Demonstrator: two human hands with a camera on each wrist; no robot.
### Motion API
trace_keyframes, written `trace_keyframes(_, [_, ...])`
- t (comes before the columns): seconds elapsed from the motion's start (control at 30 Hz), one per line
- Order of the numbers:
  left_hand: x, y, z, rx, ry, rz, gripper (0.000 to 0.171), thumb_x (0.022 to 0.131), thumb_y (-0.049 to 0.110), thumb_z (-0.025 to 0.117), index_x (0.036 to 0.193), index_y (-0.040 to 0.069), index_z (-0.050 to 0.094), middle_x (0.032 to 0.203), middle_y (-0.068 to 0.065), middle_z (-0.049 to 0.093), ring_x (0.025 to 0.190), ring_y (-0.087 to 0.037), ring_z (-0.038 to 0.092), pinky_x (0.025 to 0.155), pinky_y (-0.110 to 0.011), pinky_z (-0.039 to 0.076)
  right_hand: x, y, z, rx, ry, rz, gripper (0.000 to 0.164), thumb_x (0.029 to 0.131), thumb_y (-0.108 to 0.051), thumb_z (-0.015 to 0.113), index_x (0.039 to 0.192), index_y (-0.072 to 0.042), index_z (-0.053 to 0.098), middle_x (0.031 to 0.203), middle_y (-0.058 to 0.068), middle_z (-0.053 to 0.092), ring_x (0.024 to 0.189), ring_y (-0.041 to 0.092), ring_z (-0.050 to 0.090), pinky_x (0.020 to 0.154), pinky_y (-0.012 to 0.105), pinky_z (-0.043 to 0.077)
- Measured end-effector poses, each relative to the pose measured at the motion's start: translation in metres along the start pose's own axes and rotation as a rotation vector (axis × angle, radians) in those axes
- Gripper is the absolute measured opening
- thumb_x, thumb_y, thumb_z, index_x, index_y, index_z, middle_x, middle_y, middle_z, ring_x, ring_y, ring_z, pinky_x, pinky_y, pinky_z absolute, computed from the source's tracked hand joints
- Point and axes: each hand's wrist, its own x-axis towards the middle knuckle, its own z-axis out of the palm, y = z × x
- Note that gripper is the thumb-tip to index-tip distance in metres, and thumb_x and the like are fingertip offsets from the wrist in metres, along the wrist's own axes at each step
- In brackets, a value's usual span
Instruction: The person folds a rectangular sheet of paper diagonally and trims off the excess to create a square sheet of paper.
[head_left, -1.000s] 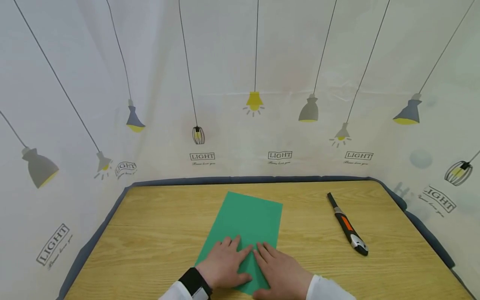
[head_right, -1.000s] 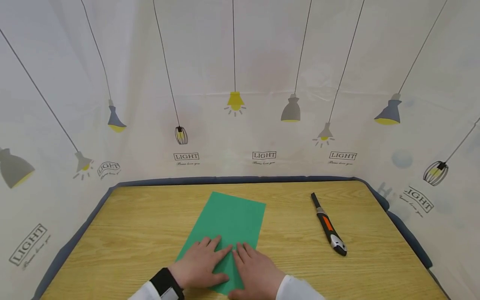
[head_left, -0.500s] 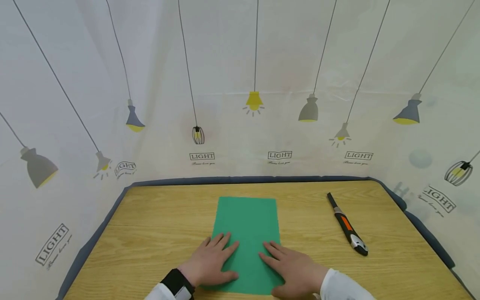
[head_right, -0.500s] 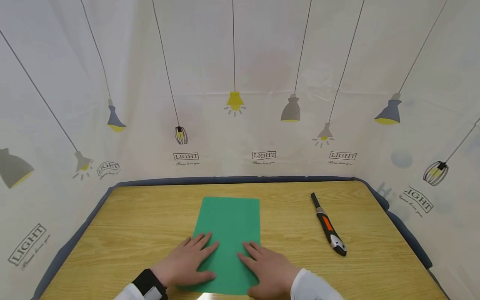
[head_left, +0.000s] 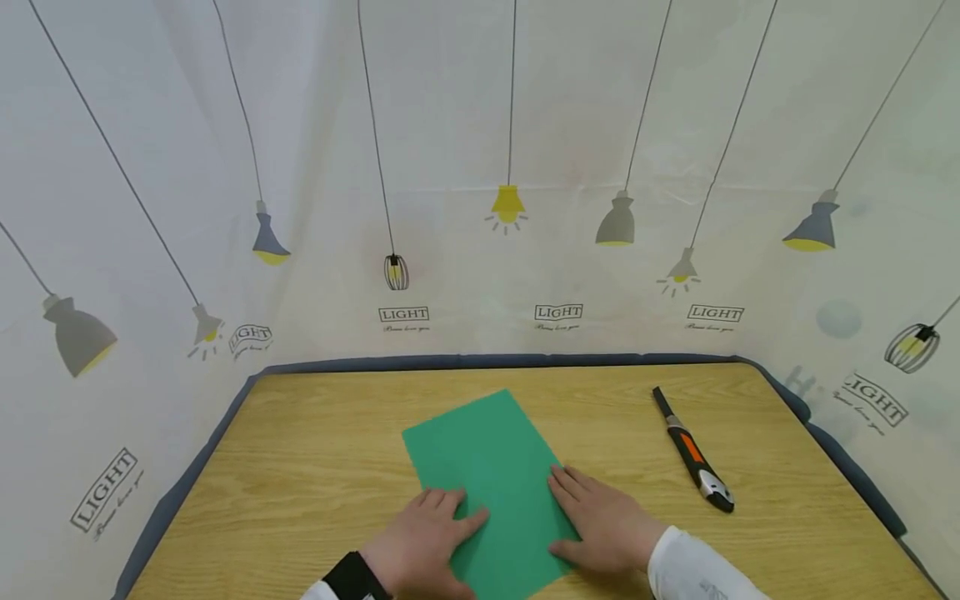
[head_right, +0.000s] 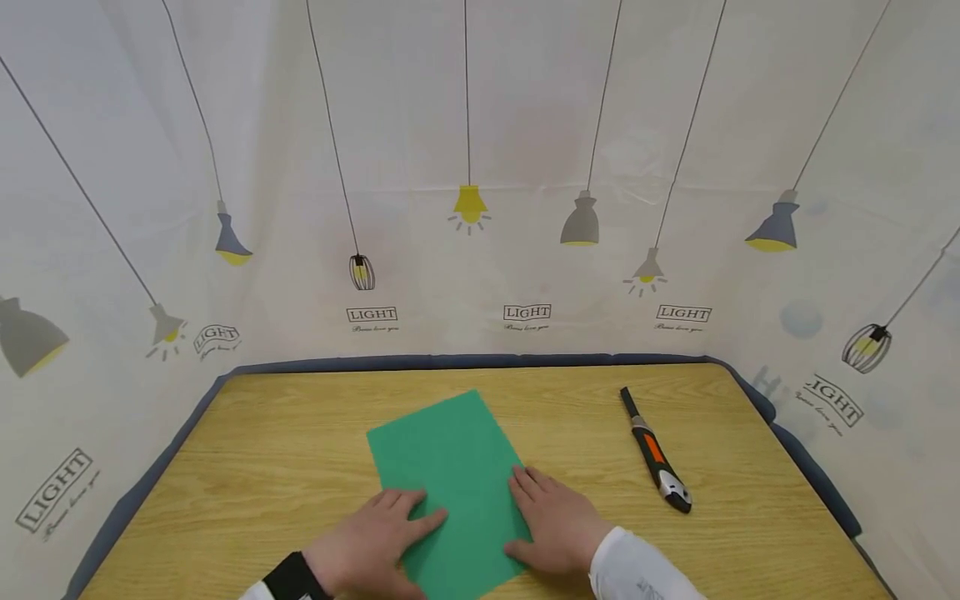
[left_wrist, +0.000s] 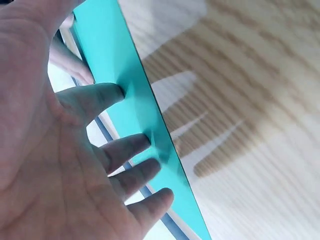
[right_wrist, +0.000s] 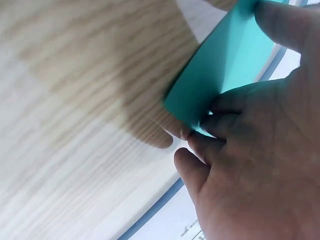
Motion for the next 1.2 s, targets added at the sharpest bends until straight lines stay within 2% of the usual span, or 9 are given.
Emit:
trace_keyframes(0.13, [0.002,0.002,0.002,-0.024,0.001,0.039,0.093,0.078,0.076,0.072,0.154,0.027,0.050,0.155,-0.014,0.042,0.145,-0.040,0.035,0.115,-0.054,0.035,0.004,0.005,0.000,0.005,0.018,0.008,0.084,0.099,-0.057,0.058,0.161,-0.005,0.032,0.168,0.012,0.025,0.153,0.034,0.022,0.119,0.052,0.028])
trace_keyframes(0.27, [0.004,0.003,0.002,-0.077,-0.029,0.066,0.091,0.080,0.073,0.072,0.155,0.028,0.048,0.162,-0.019,0.034,0.149,-0.045,0.028,0.116,-0.057,0.032,0.006,0.008,-0.003,0.018,0.022,0.003,0.077,0.102,-0.047,0.060,0.161,-0.005,0.032,0.168,0.012,0.025,0.153,0.035,0.021,0.120,0.053,0.027])
trace_keyframes(0.43, [0.006,0.007,0.003,-0.091,-0.042,0.048,0.092,0.081,0.074,0.070,0.156,0.030,0.044,0.161,-0.018,0.035,0.147,-0.043,0.033,0.114,-0.053,0.036,0.009,0.008,-0.006,0.007,0.037,-0.022,0.068,0.104,-0.035,0.057,0.160,-0.003,0.033,0.167,0.015,0.026,0.153,0.039,0.021,0.120,0.054,0.026])
trace_keyframes(0.5, [0.007,0.009,0.004,-0.059,-0.029,0.035,0.093,0.080,0.077,0.069,0.157,0.031,0.043,0.160,-0.016,0.038,0.145,-0.040,0.037,0.111,-0.052,0.039,0.009,0.006,-0.006,0.006,0.052,-0.020,0.064,0.105,-0.030,0.057,0.159,-0.004,0.035,0.166,0.016,0.027,0.152,0.040,0.022,0.119,0.054,0.027])
trace_keyframes(0.63, [0.009,0.013,0.007,0.019,-0.001,0.011,0.094,0.079,0.081,0.065,0.157,0.033,0.043,0.155,-0.011,0.043,0.137,-0.031,0.045,0.105,-0.048,0.044,0.009,-0.001,-0.003,-0.072,0.119,-0.011,0.057,0.105,-0.029,0.056,0.157,-0.008,0.043,0.164,0.015,0.033,0.149,0.042,0.029,0.116,0.055,0.033])
trace_keyframes(0.77, [0.012,0.017,0.011,0.069,0.009,-0.012,0.092,0.080,0.083,0.061,0.157,0.035,0.043,0.150,-0.008,0.045,0.131,-0.027,0.046,0.104,-0.048,0.044,0.006,-0.010,0.003,-0.118,0.139,-0.025,0.063,0.104,-0.045,0.057,0.156,-0.011,0.045,0.163,0.014,0.035,0.149,0.041,0.031,0.115,0.055,0.035])
trace_keyframes(0.93, [0.015,0.019,0.013,0.014,0.017,-0.051,0.091,0.080,0.081,0.064,0.156,0.036,0.044,0.148,-0.009,0.046,0.138,-0.035,0.043,0.104,-0.060,0.043,-0.001,-0.018,0.009,-0.058,0.075,-0.102,0.091,0.093,-0.077,0.049,0.159,-0.014,0.040,0.165,0.014,0.031,0.150,0.039,0.028,0.117,0.055,0.031])
trace_keyframes(1.03, [0.016,0.020,0.015,-0.010,0.023,-0.078,0.092,0.079,0.081,0.065,0.156,0.036,0.045,0.151,-0.012,0.045,0.140,-0.040,0.042,0.102,-0.064,0.044,-0.007,-0.021,0.012,-0.083,0.051,-0.157,0.100,0.088,-0.083,0.047,0.160,-0.014,0.039,0.165,0.014,0.031,0.149,0.039,0.032,0.116,0.053,0.033])
trace_keyframes(1.2, [0.015,0.023,0.018,0.051,0.042,-0.104,0.096,0.078,0.087,0.057,0.156,0.032,0.045,0.157,-0.015,0.042,0.140,-0.039,0.044,0.099,-0.062,0.047,-0.016,-0.024,0.014,-0.131,0.023,-0.186,0.107,0.083,-0.087,0.049,0.160,-0.014,0.038,0.164,0.014,0.033,0.147,0.037,0.035,0.114,0.048,0.038])
